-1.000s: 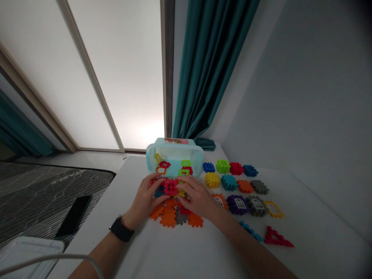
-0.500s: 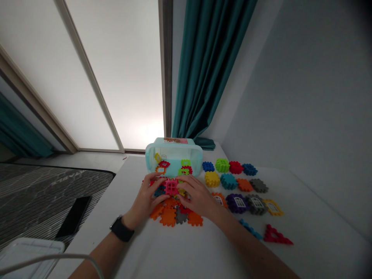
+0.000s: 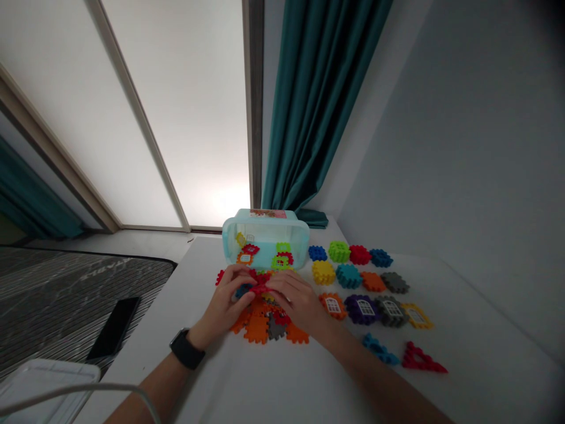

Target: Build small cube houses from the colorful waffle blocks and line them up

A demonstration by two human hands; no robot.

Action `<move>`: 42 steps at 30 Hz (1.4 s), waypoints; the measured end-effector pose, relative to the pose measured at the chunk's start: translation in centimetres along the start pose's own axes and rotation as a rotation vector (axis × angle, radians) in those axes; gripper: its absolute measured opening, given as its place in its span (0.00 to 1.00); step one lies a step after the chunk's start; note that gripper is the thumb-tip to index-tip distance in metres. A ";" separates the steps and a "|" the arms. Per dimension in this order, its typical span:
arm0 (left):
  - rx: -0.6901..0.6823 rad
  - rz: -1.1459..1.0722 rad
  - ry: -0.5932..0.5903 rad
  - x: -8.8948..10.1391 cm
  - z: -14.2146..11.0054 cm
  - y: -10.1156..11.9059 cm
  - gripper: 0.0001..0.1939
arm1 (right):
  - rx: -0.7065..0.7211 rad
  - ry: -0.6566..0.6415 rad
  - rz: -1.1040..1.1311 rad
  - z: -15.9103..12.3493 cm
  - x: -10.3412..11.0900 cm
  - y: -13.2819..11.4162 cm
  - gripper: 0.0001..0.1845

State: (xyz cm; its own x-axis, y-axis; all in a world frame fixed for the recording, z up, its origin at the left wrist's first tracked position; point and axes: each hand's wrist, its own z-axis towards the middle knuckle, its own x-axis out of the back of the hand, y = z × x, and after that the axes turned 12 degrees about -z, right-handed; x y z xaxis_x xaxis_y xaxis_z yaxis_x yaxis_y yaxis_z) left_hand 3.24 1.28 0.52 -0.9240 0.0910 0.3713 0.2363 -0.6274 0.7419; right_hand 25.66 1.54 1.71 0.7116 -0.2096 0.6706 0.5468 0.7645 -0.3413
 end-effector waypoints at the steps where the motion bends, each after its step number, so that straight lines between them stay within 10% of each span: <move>1: 0.000 -0.003 0.000 0.0 0.0 0.1 0.11 | -0.106 -0.007 0.059 0.0 -0.2 -0.2 0.08; 6: -0.074 0.098 -0.034 -0.1 -0.4 -0.3 0.25 | -0.639 -0.043 0.429 0.4 -1.3 -0.1 0.09; 10: -0.104 0.181 -0.079 0.0 -0.6 -0.8 0.29 | -0.759 -0.034 0.539 0.6 -1.4 0.0 0.11; 34: -0.153 0.187 -0.023 0.5 -0.2 -0.2 0.21 | -0.820 -0.051 0.757 0.8 -1.3 -0.3 0.15; 42: -0.128 0.131 0.003 0.5 -0.3 -0.4 0.15 | -0.568 0.014 0.395 0.4 -0.9 0.1 0.10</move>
State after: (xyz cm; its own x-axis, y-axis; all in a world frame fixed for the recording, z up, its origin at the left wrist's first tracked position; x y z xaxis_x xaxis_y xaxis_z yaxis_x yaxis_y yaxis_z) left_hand 2.62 1.37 0.27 -0.8890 0.0001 0.4580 0.3142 -0.7274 0.6101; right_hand 24.92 2.02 1.34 0.9087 0.0079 0.4174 0.3888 0.3482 -0.8530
